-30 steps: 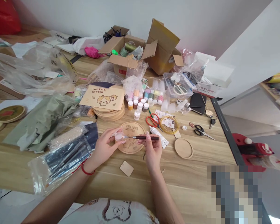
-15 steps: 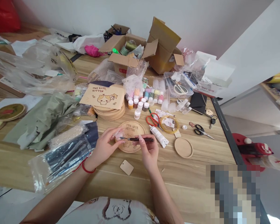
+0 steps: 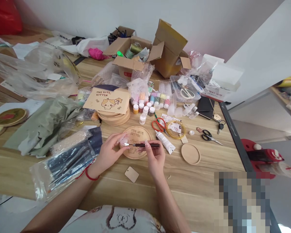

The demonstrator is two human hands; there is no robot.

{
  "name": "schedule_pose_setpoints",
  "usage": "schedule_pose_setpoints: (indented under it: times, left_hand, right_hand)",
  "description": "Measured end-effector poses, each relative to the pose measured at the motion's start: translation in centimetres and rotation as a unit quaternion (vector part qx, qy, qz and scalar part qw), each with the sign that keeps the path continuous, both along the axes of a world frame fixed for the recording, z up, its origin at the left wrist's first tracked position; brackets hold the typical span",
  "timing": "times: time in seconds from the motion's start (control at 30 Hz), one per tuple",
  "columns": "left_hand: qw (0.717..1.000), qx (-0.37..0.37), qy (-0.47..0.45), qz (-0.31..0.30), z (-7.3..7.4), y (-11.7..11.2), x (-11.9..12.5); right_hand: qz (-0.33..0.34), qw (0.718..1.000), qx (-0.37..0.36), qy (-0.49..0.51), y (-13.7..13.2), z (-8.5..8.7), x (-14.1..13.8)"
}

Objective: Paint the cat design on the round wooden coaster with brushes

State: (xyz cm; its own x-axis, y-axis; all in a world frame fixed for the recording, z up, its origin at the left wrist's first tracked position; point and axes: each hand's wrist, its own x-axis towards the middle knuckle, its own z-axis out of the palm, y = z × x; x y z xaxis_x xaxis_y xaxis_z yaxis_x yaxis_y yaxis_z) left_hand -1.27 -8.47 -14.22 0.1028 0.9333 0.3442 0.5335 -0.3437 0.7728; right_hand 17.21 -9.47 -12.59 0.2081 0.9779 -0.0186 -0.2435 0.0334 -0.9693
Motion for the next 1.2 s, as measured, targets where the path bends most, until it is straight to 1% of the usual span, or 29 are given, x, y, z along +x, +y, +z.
schedule_pose_setpoints:
  times: [0.23,0.4,0.5,0.67,0.77,0.97,1.1,1.2]
  left_hand:
    - [1.0,0.001,0.002,-0.002,-0.3,0.0,0.1]
    - [1.0,0.003,-0.003,0.01,-0.4,0.2,-0.2]
    - [0.999,-0.012,-0.035,0.021,-0.7,0.4,-0.7]
    - [0.991,-0.046,-0.115,0.043,-1.6,0.6,-1.4]
    - [0.986,-0.054,-0.146,0.056,-2.3,0.8,-1.5]
    - [0.976,-0.087,-0.188,0.07,-3.4,1.1,-1.6]
    - [0.975,-0.074,-0.192,0.085,-3.9,1.6,-2.1]
    - [0.97,-0.074,-0.214,0.086,-4.1,1.9,-2.4]
  right_hand:
    - [-0.022,0.999,-0.021,0.038,0.4,-0.5,0.2]
    - [-0.057,0.997,0.0,0.054,0.7,-0.6,1.1]
    - [-0.082,0.995,0.012,0.045,0.7,-1.1,1.8]
    - [-0.12,0.992,-0.003,-0.025,0.3,-2.8,2.3]
    - [-0.115,0.992,-0.003,-0.055,0.0,-3.3,2.2]
    - [-0.113,0.992,0.019,-0.059,-0.2,-3.0,2.2]
    - [-0.123,0.991,0.014,-0.048,-0.2,-3.1,2.4]
    - [-0.121,0.992,0.014,-0.044,-0.2,-3.1,2.4]
